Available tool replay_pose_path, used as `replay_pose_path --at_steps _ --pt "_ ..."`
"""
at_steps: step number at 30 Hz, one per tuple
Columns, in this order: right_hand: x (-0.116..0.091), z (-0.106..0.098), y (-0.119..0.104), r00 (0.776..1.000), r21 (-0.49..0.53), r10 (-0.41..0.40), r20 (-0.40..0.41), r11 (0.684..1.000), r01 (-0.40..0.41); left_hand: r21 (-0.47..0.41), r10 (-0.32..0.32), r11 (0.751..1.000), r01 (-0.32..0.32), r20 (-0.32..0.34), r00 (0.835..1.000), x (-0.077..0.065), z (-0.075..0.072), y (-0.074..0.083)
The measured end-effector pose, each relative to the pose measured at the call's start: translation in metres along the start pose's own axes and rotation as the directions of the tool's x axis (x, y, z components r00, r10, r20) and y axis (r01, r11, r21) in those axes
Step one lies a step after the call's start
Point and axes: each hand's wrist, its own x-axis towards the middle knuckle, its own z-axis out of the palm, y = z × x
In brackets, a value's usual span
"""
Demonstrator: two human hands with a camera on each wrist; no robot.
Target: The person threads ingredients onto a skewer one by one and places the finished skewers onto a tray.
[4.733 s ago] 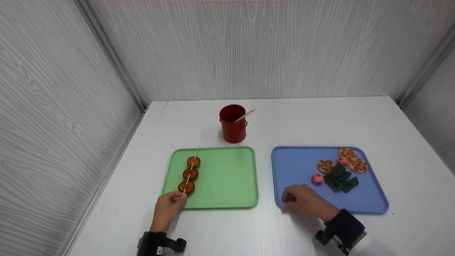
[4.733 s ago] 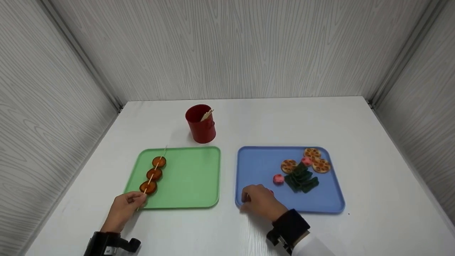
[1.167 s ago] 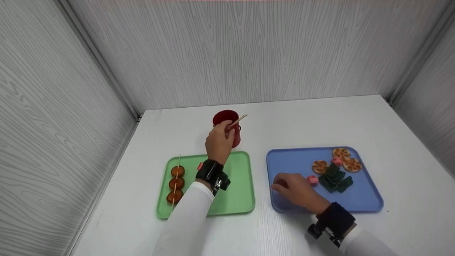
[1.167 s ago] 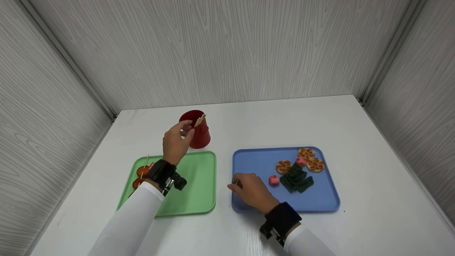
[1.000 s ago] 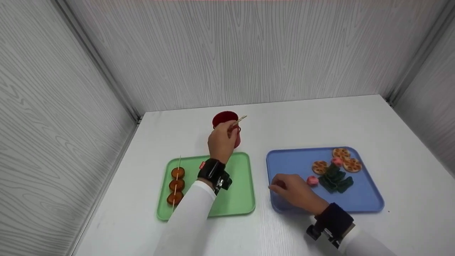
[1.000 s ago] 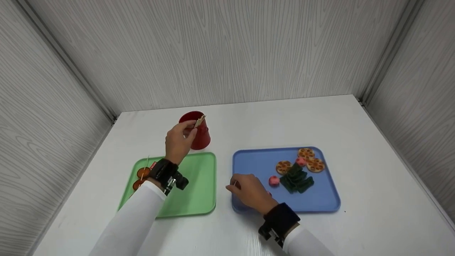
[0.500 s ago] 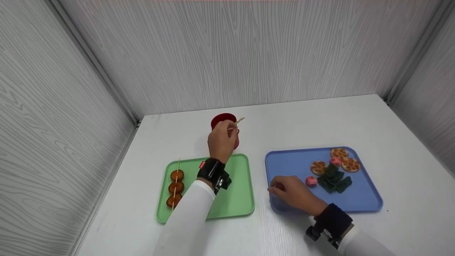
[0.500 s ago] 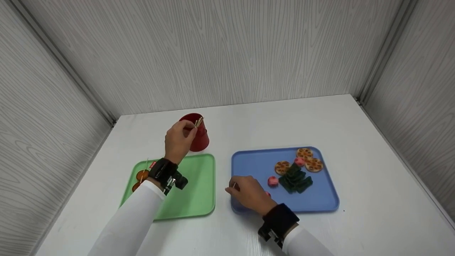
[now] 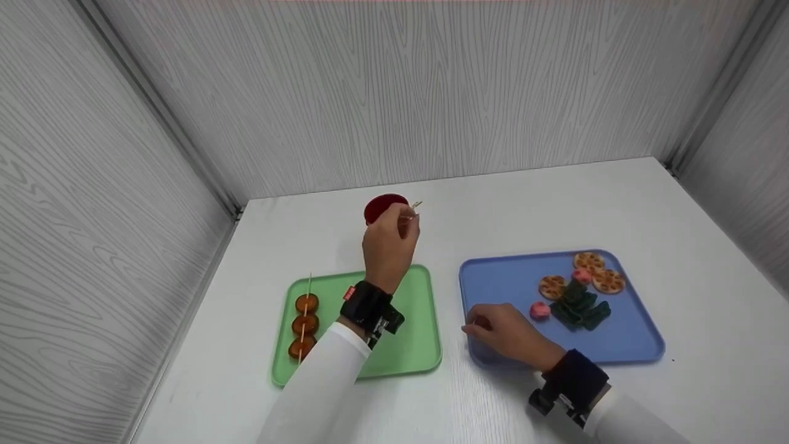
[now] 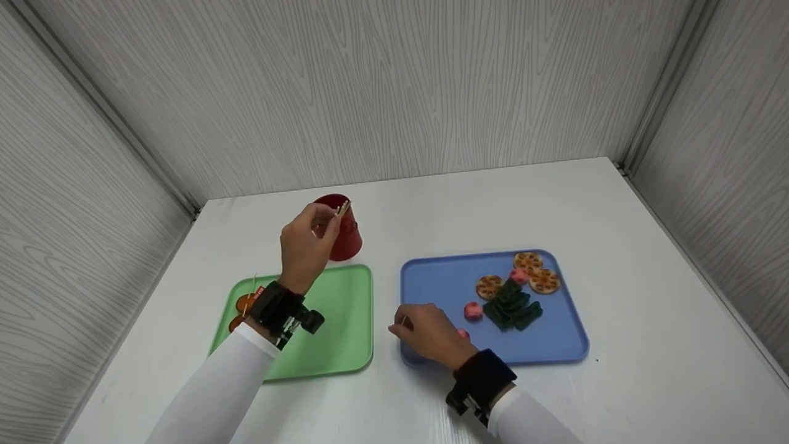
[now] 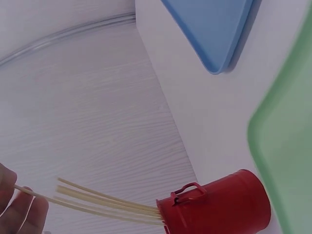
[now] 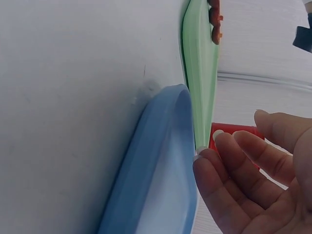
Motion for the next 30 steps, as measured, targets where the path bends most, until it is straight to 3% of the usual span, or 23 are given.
replay_pose_path --at_steps 5,12,20,27,30 --pt "0.001 -0.001 -0.002 1.000 0.000 -0.001 -0.008 1.000 0.001 -0.063 0.087 0.994 -0.091 -0.061 0.994 -0.001 -0.010 0.014" --pt "0.007 -0.002 -0.005 0.999 0.032 0.017 -0.030 0.999 -0.016 -0.163 0.151 0.973 -0.167 -0.105 0.983 -0.007 -0.020 0.032" --pt "0.009 -0.002 -0.010 0.999 0.112 0.023 -0.047 0.994 -0.017 -0.156 0.270 0.942 -0.297 -0.172 0.947 -0.013 -0.030 0.044" --pt "0.010 0.000 -0.011 0.999 0.173 0.026 -0.048 0.985 -0.017 -0.201 0.328 0.908 -0.369 -0.210 0.921 -0.017 -0.041 0.052" --pt "0.011 0.000 -0.013 0.998 0.270 0.060 -0.030 0.962 -0.050 -0.246 0.328 0.894 -0.375 -0.211 0.921 -0.019 -0.042 0.056"
